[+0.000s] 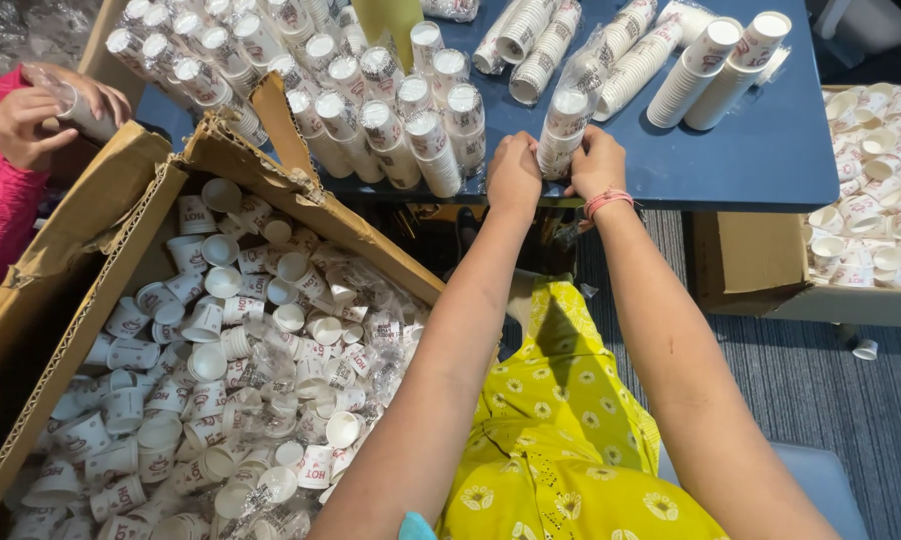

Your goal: The person is packing stacks of small paper cups into clear plastic sleeves.

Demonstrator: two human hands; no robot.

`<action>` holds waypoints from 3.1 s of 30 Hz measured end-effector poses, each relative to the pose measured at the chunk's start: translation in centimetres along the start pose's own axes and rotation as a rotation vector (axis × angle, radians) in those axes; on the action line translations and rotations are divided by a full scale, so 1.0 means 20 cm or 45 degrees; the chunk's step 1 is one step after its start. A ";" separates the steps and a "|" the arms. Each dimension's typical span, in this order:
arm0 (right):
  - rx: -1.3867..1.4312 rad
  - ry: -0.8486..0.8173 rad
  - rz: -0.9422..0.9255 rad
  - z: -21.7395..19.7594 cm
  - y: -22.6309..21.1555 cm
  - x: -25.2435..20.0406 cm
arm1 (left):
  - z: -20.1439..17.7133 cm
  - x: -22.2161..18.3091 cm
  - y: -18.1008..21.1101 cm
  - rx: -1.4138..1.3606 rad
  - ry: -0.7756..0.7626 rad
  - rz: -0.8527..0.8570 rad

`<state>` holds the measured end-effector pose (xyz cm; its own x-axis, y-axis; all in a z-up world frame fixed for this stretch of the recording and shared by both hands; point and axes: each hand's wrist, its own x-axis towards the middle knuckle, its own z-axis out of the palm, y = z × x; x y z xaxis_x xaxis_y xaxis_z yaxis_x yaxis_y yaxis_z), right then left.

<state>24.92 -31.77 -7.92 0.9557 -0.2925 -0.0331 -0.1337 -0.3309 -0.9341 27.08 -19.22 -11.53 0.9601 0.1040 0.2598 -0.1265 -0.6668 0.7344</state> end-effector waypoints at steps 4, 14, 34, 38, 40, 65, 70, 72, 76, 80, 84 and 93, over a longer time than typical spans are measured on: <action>-0.002 0.007 -0.003 0.00 -0.01 0.00 | -0.01 0.00 0.02 0.013 -0.012 -0.004; -0.002 0.009 -0.030 0.00 0.00 0.01 | -0.03 0.01 0.04 -0.022 -0.063 -0.064; 0.044 -0.065 -0.129 -0.03 0.10 0.05 | -0.01 -0.02 -0.06 -0.101 -0.009 0.104; 0.109 -0.059 -0.216 -0.03 0.30 0.09 | 0.04 -0.06 -0.09 -0.134 0.015 -0.007; 0.134 -0.078 -0.278 -0.02 0.27 0.04 | 0.06 -0.04 -0.11 -0.161 0.069 -0.024; 1.431 -0.377 -0.412 -0.25 0.46 -1.08 | -0.47 -0.87 0.04 -1.096 -0.628 0.259; 1.553 -0.545 -0.373 -0.19 0.26 -1.27 | -0.63 -0.96 0.04 -1.631 -0.897 0.149; 1.701 -0.662 -0.215 -0.15 0.15 -1.34 | -0.66 -1.00 0.06 -1.920 -0.953 -0.074; 1.882 -0.530 0.245 -0.08 0.12 -1.36 | -0.52 -1.07 -0.04 -2.230 -0.952 -0.311; 2.140 -0.638 0.627 -0.04 0.26 -1.35 | -0.43 -1.19 -0.11 -2.143 -0.615 -0.301; 1.970 -0.438 0.632 0.02 0.24 -1.47 | -0.44 -1.30 -0.14 -1.978 -0.453 -0.403; 1.611 -0.333 0.047 0.07 0.19 -1.64 | -0.45 -1.38 -0.19 -2.849 -0.548 -0.270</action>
<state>-6.62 -22.16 -10.85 0.9986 -0.0527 0.0001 0.0417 0.7901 -0.6115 -1.10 -12.84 -15.84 0.9333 -0.2754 0.2305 0.2585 0.9607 0.1013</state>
